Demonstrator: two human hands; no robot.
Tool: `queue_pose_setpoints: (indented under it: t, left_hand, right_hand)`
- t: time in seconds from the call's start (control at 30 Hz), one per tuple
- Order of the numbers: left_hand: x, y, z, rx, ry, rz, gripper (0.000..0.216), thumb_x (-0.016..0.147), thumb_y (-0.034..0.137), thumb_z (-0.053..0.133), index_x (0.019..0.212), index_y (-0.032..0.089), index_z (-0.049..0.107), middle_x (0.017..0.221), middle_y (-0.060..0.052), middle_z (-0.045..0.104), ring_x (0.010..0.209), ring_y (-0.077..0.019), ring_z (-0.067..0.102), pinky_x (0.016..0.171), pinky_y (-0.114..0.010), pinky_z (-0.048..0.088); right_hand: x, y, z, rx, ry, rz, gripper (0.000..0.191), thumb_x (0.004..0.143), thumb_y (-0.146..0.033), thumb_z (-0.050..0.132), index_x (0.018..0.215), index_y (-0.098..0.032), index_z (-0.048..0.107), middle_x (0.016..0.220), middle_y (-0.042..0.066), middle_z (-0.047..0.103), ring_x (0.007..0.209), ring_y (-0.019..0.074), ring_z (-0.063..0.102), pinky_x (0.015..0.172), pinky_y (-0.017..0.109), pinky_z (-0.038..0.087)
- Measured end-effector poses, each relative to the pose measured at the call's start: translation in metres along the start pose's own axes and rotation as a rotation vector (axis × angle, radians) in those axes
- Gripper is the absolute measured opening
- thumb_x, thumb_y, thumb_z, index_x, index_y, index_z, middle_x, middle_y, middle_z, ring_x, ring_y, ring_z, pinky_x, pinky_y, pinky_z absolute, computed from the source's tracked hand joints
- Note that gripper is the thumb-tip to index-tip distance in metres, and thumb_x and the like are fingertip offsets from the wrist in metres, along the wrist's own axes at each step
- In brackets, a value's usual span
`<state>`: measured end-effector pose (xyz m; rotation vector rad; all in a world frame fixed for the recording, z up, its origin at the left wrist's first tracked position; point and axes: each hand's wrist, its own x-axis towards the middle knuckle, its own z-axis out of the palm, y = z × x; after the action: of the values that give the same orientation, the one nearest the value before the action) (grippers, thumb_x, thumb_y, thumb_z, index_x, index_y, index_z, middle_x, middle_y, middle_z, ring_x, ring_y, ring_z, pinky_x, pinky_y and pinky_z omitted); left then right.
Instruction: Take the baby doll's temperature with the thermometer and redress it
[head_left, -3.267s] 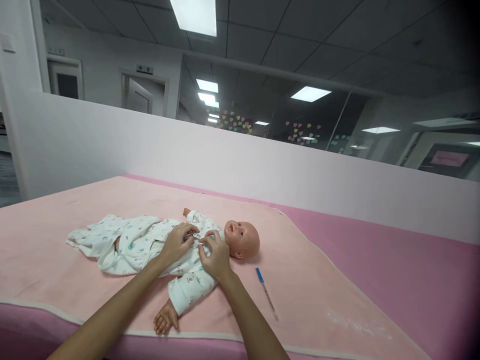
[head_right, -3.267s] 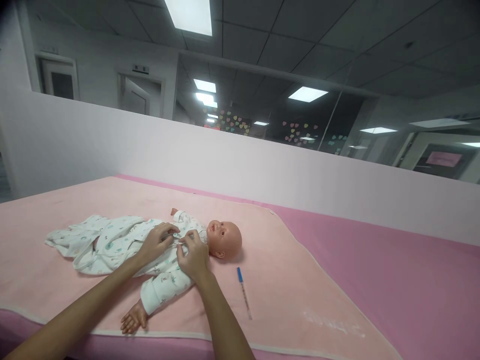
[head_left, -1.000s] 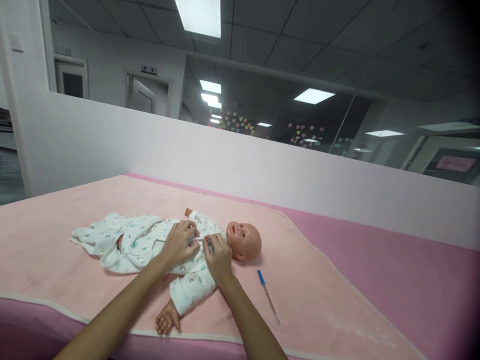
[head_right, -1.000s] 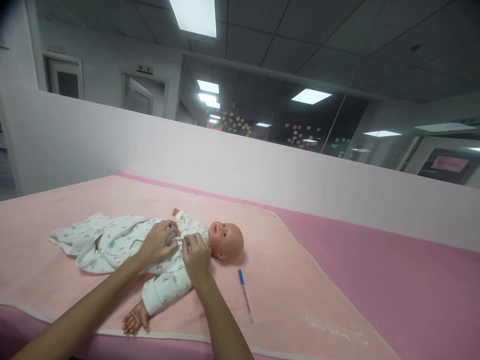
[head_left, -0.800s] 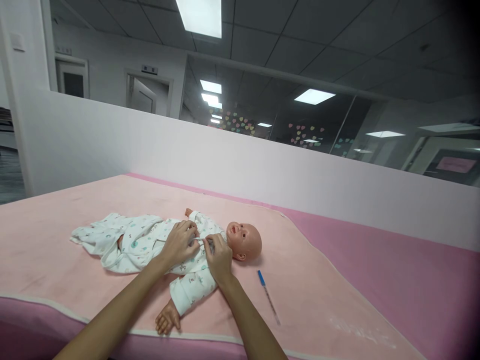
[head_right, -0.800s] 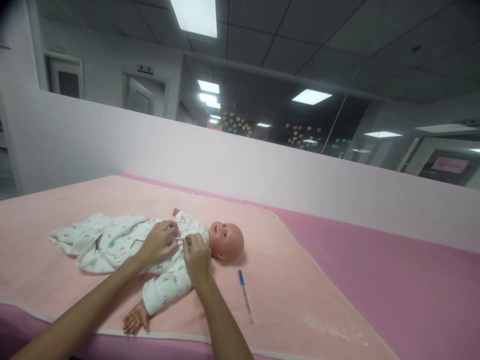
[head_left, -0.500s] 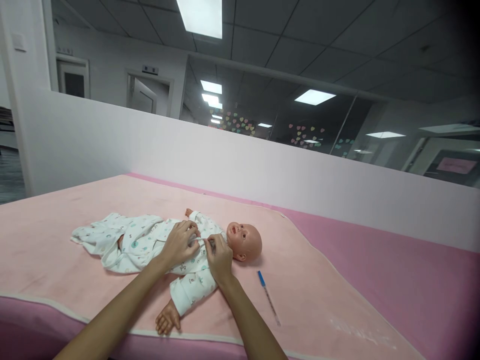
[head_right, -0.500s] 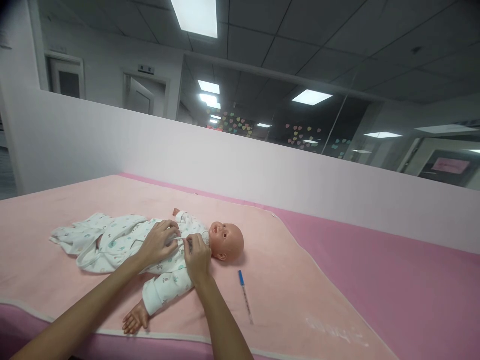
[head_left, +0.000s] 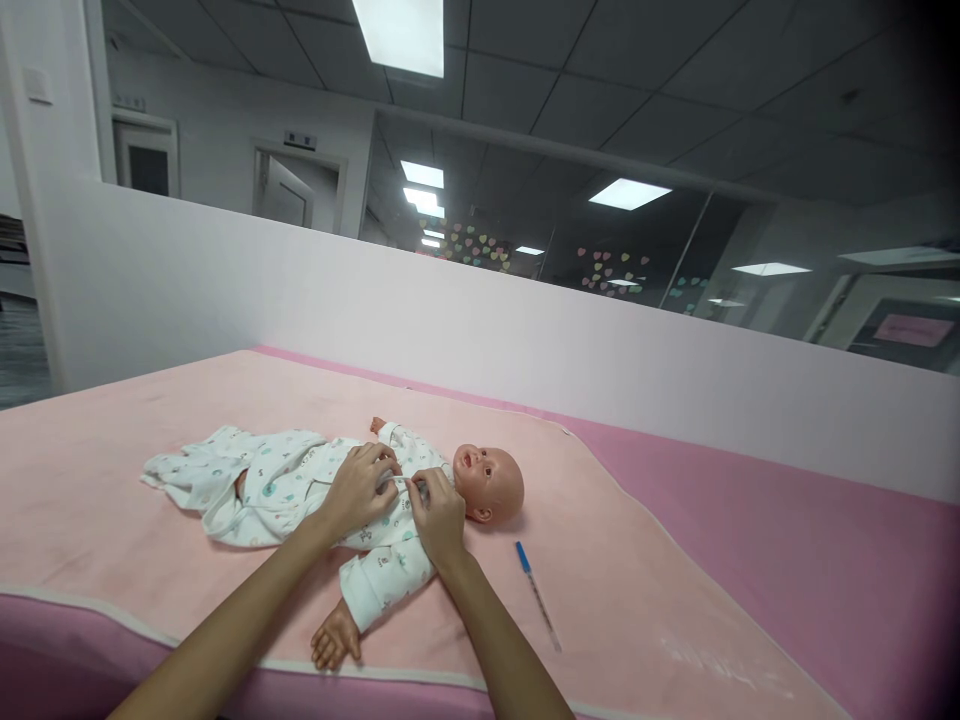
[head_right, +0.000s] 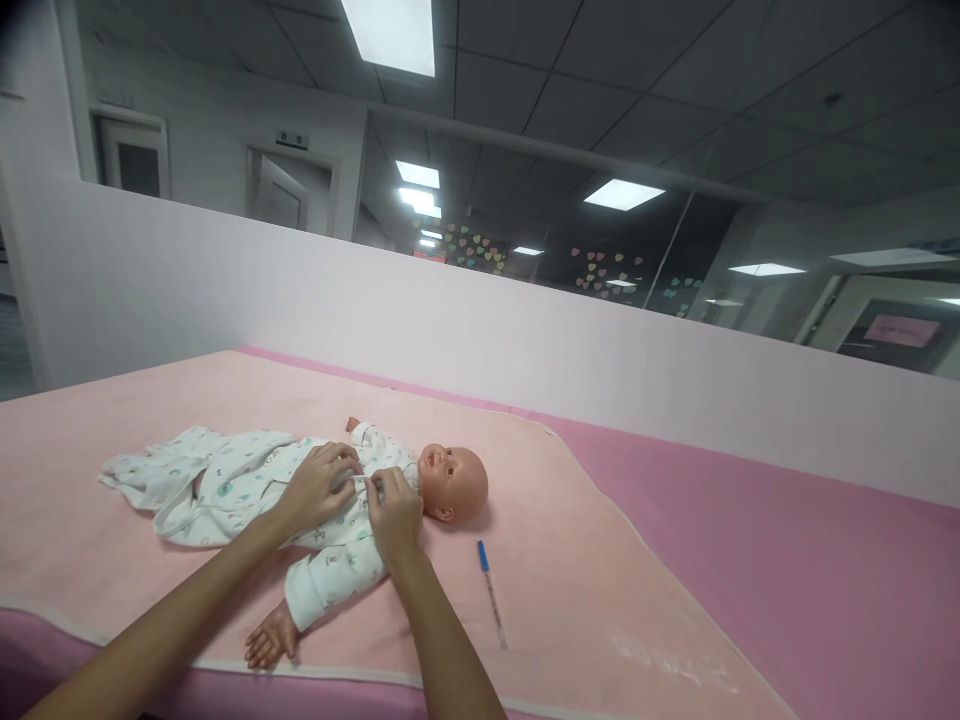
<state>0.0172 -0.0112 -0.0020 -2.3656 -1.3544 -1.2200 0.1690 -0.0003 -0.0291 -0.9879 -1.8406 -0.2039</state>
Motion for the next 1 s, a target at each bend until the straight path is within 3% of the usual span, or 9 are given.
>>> queue_pose_setpoints:
  t: [0.3,0.47,0.67,0.83,1.0]
  left_hand:
    - [0.0001,-0.001,0.0004,-0.015,-0.006,0.009,0.021,0.071,0.015,0.045,0.08,0.02,0.063,0.086,-0.004,0.058,0.085,-0.02,0.05,0.079,-0.035,0.037]
    - [0.001,-0.0021,0.0036,-0.075,-0.012,-0.075,0.02,0.071,0.016,0.044,0.076,0.02,0.064,0.079,-0.003,0.056,0.079,-0.0178,0.051,0.077,-0.033,0.038]
    - [0.0022,-0.0043,0.0052,-0.148,-0.05,-0.163,0.021,0.07,0.016,0.044,0.077,0.02,0.064,0.08,-0.003,0.056,0.08,-0.0175,0.051,0.078,-0.032,0.038]
    - [0.0023,-0.0051,0.0036,-0.193,-0.091,-0.185,0.021,0.069,0.016,0.045,0.079,0.02,0.064,0.084,-0.003,0.057,0.082,-0.0181,0.051,0.08,-0.032,0.038]
    - [0.0027,-0.0037,0.0018,-0.199,-0.098,-0.162,0.021,0.067,0.016,0.046,0.08,0.02,0.062,0.087,-0.002,0.058,0.086,-0.0193,0.051,0.082,-0.034,0.038]
  right_hand:
    - [-0.0005,0.001,0.0006,0.001,-0.006,0.011,0.016,0.086,-0.029,0.046,0.077,-0.02,0.056,0.073,0.0,0.059,0.062,0.0102,0.053,0.056,0.02,0.036]
    - [-0.0002,0.0008,0.0004,0.002,-0.001,0.004,0.017,0.086,-0.028,0.046,0.077,-0.019,0.057,0.072,0.0,0.059,0.062,0.0101,0.053,0.056,0.02,0.036]
    - [-0.0004,0.0007,0.0007,-0.001,0.009,-0.001,0.019,0.087,-0.029,0.045,0.078,-0.019,0.058,0.073,0.001,0.06,0.062,0.0101,0.054,0.056,0.02,0.037]
    - [-0.0005,0.0016,0.0016,0.004,0.03,-0.015,0.019,0.087,-0.029,0.045,0.092,-0.019,0.06,0.081,0.002,0.062,0.073,0.0114,0.059,0.062,0.019,0.04]
    - [-0.001,0.0022,0.002,0.005,0.009,-0.012,0.019,0.087,-0.027,0.045,0.084,-0.02,0.062,0.077,0.001,0.062,0.068,0.0099,0.057,0.061,0.019,0.039]
